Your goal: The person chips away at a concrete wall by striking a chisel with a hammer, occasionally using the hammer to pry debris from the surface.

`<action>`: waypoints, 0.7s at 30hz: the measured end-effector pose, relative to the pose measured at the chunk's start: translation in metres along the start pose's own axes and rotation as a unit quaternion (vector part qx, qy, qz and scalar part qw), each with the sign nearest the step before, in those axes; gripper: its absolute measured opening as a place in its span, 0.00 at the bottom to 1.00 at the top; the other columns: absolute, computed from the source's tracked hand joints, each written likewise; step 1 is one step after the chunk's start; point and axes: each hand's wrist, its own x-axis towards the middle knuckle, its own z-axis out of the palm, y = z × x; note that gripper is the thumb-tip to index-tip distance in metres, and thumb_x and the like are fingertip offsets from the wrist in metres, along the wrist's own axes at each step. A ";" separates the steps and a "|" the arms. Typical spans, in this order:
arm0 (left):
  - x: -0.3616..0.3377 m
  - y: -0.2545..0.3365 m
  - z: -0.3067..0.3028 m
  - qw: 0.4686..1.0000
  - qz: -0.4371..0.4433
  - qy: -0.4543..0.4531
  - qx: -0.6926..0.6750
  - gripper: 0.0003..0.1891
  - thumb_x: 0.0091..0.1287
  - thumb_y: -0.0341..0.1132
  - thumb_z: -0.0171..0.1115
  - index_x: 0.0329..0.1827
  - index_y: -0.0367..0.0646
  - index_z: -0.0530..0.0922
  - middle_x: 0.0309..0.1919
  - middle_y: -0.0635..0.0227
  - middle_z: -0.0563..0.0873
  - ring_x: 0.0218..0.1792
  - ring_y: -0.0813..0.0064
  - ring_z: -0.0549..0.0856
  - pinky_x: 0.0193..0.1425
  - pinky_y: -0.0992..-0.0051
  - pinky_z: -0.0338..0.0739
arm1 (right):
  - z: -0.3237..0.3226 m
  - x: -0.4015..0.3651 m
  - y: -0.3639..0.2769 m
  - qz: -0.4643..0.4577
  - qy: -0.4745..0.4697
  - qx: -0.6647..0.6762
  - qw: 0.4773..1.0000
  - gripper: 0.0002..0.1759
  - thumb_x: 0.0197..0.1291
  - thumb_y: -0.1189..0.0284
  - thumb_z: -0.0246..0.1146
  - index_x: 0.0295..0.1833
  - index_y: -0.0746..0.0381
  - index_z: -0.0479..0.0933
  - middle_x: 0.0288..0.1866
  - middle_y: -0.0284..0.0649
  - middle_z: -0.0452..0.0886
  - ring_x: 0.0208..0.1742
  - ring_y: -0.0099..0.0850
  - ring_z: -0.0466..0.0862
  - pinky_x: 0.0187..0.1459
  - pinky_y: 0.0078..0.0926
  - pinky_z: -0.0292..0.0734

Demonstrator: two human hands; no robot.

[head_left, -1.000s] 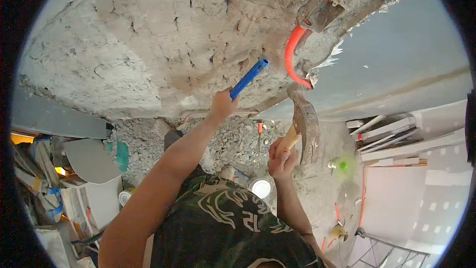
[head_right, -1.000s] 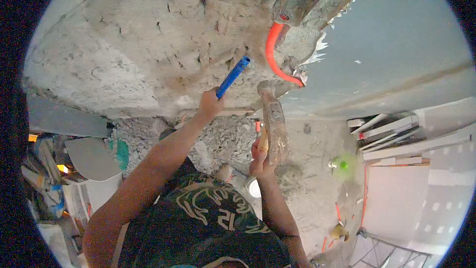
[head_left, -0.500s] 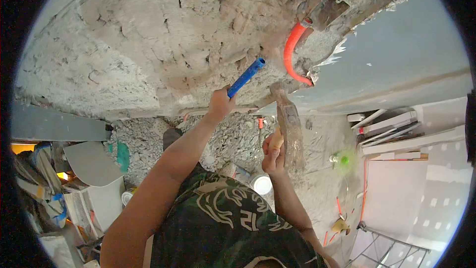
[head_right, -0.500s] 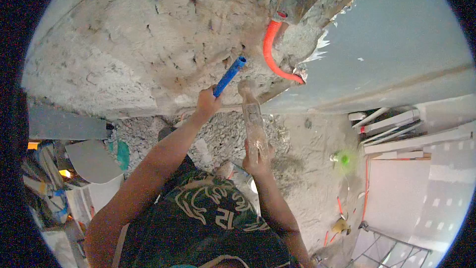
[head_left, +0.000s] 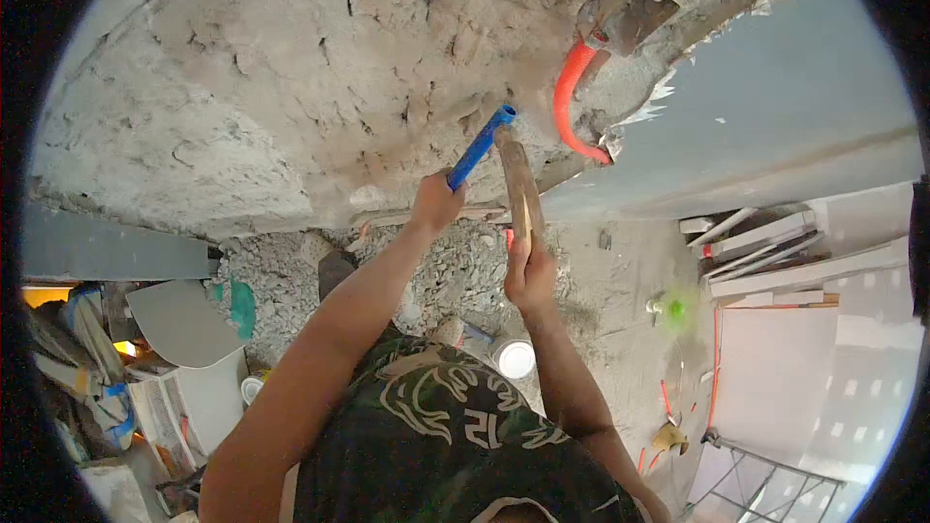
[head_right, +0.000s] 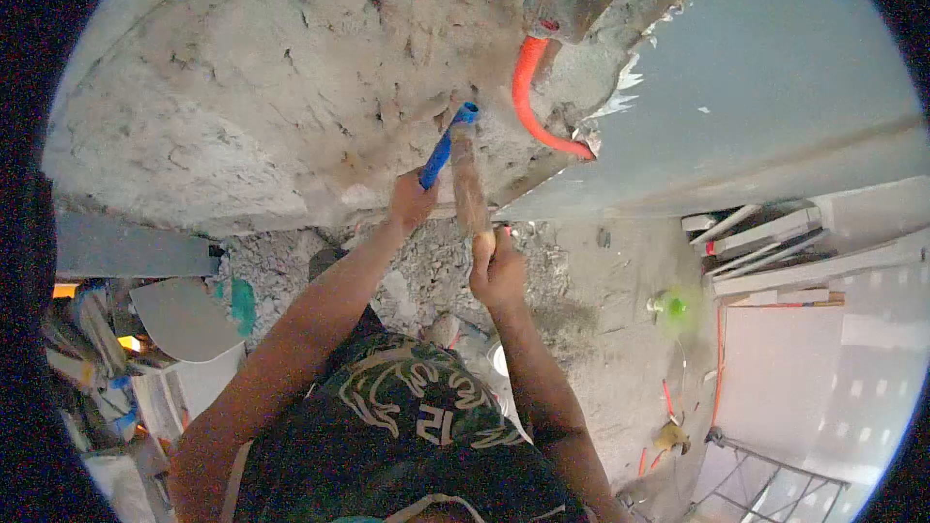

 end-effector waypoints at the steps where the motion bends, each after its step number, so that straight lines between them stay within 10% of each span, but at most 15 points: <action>1: 0.000 0.000 0.001 1.000 0.002 -0.001 -0.001 0.12 0.63 0.39 0.64 0.39 0.38 0.82 0.23 0.47 0.84 0.28 0.45 0.85 0.33 0.55 0.78 | -0.001 -0.002 -0.004 -0.006 -0.009 -0.011 1.000 0.22 0.69 0.56 0.56 0.48 0.68 0.74 0.27 0.55 0.79 0.27 0.56 0.83 0.28 0.48 0.76; 2: -0.001 0.000 0.000 1.000 0.014 -0.005 -0.006 0.12 0.63 0.39 0.63 0.40 0.38 0.82 0.25 0.46 0.84 0.29 0.44 0.85 0.34 0.54 0.78 | -0.003 -0.003 -0.021 -0.134 0.049 0.014 0.990 0.25 0.68 0.53 0.55 0.47 0.68 0.74 0.27 0.54 0.79 0.26 0.54 0.83 0.27 0.47 0.75; 6: -0.012 -0.020 0.013 0.997 0.059 -0.038 -0.032 0.12 0.63 0.39 0.62 0.39 0.37 0.83 0.27 0.44 0.85 0.33 0.43 0.86 0.37 0.52 0.78 | 0.004 -0.016 0.008 -0.141 0.037 0.137 0.980 0.27 0.67 0.50 0.56 0.46 0.68 0.74 0.26 0.51 0.78 0.24 0.52 0.81 0.26 0.45 0.75; 9: -0.001 -0.075 0.062 0.972 0.022 -0.028 -0.232 0.11 0.62 0.37 0.61 0.39 0.37 0.84 0.28 0.44 0.85 0.34 0.42 0.85 0.38 0.50 0.78 | -0.006 -0.004 -0.015 -0.196 0.083 -0.068 0.975 0.14 0.73 0.65 0.54 0.42 0.66 0.76 0.26 0.43 0.80 0.24 0.41 0.80 0.30 0.32 0.75; 12: -0.024 0.003 0.009 0.994 0.014 -0.060 0.094 0.14 0.64 0.42 0.64 0.35 0.37 0.83 0.23 0.50 0.85 0.27 0.50 0.86 0.32 0.54 0.77 | 0.008 -0.004 0.012 0.006 0.057 0.047 0.997 0.18 0.75 0.61 0.53 0.36 0.64 0.73 0.20 0.34 0.72 0.20 0.27 0.72 0.23 0.30 0.66; 15: -0.043 0.001 -0.014 0.973 -0.098 -0.209 -0.003 0.21 0.65 0.51 0.66 0.28 0.39 0.80 0.21 0.56 0.84 0.21 0.64 0.85 0.26 0.61 0.77 | 0.013 -0.058 0.047 0.071 0.067 0.337 0.936 0.17 0.74 0.62 0.55 0.36 0.63 0.73 0.22 0.30 0.72 0.21 0.23 0.70 0.24 0.26 0.65; 17: -0.055 -0.006 -0.028 0.960 -0.133 -0.248 -0.002 0.28 0.65 0.64 0.63 0.28 0.44 0.75 0.16 0.67 0.76 0.14 0.78 0.75 0.18 0.70 0.70 | 0.001 -0.084 0.044 0.043 0.064 0.286 0.955 0.15 0.73 0.63 0.57 0.37 0.63 0.74 0.23 0.29 0.72 0.22 0.22 0.70 0.25 0.25 0.65; 19: -0.073 -0.017 -0.037 0.775 -0.387 -0.298 -0.400 0.32 0.64 0.73 0.55 0.32 0.49 0.72 0.14 0.74 0.68 0.10 0.81 0.66 0.15 0.73 0.63 | -0.008 -0.101 0.058 0.014 0.070 0.234 0.970 0.14 0.73 0.64 0.59 0.38 0.63 0.74 0.23 0.28 0.73 0.23 0.20 0.71 0.26 0.24 0.66; 21: -0.093 -0.001 -0.052 0.746 -0.391 -0.320 -0.434 0.34 0.62 0.76 0.51 0.33 0.50 0.70 0.13 0.76 0.64 0.10 0.82 0.63 0.14 0.74 0.60 | -0.003 -0.112 0.084 0.053 0.025 0.081 0.995 0.13 0.70 0.64 0.63 0.41 0.63 0.75 0.24 0.29 0.74 0.24 0.20 0.71 0.28 0.23 0.67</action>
